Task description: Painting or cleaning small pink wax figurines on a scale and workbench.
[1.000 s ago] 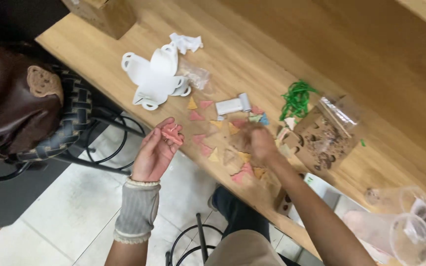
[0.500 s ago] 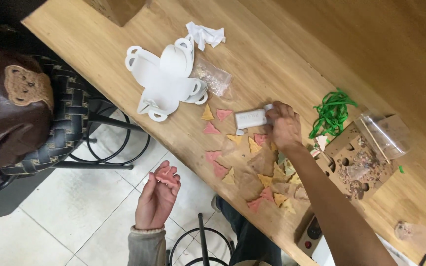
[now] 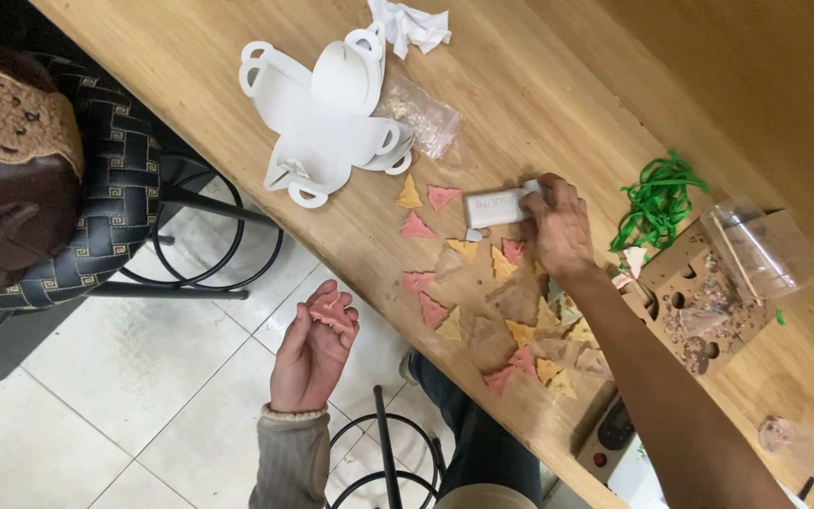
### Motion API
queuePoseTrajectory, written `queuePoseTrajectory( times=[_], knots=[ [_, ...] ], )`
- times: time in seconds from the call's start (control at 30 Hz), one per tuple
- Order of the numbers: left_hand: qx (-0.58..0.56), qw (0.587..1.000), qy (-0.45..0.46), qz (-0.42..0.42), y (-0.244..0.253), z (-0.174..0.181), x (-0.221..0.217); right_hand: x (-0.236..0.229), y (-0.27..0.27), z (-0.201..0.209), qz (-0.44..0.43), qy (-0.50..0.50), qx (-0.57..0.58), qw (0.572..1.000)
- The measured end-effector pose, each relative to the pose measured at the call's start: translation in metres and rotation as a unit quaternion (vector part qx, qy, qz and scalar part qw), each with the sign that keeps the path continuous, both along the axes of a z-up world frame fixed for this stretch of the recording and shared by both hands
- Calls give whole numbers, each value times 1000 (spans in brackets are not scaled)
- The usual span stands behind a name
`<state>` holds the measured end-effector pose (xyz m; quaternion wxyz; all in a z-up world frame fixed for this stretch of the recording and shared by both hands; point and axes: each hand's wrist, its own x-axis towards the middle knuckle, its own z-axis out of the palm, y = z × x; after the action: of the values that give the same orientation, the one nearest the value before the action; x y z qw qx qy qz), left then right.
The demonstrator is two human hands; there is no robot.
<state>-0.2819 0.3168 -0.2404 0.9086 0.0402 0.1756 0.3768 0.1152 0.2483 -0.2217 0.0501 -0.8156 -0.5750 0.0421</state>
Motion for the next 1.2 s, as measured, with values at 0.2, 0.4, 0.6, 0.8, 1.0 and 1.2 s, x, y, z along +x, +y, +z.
queuePoseTrajectory(
  times=[0.2, 0.4, 0.6, 0.8, 1.0, 1.2],
  knots=[
    [10, 1000, 1, 3, 8, -2, 5, 8, 27, 11, 74, -72, -85, 991],
    [4, 1000, 29, 6, 13, 13, 13, -10, 54, 64, -1, -61, -329, 942],
    [2, 1000, -20, -16, 6, 10, 24, -15, 17, 127, -126, 117, -124, 977],
    [54, 994, -72, -69, 10, 65, 64, -71, -74, 224, -299, 295, 86, 904],
    [117, 974, -153, -117, -6, 125, 89, -114, -196, 309, -333, 352, 250, 838],
    [86, 939, -233, -240, -90, 161, 133, -173, -317, 400, -272, 304, 345, 845]
  ],
)
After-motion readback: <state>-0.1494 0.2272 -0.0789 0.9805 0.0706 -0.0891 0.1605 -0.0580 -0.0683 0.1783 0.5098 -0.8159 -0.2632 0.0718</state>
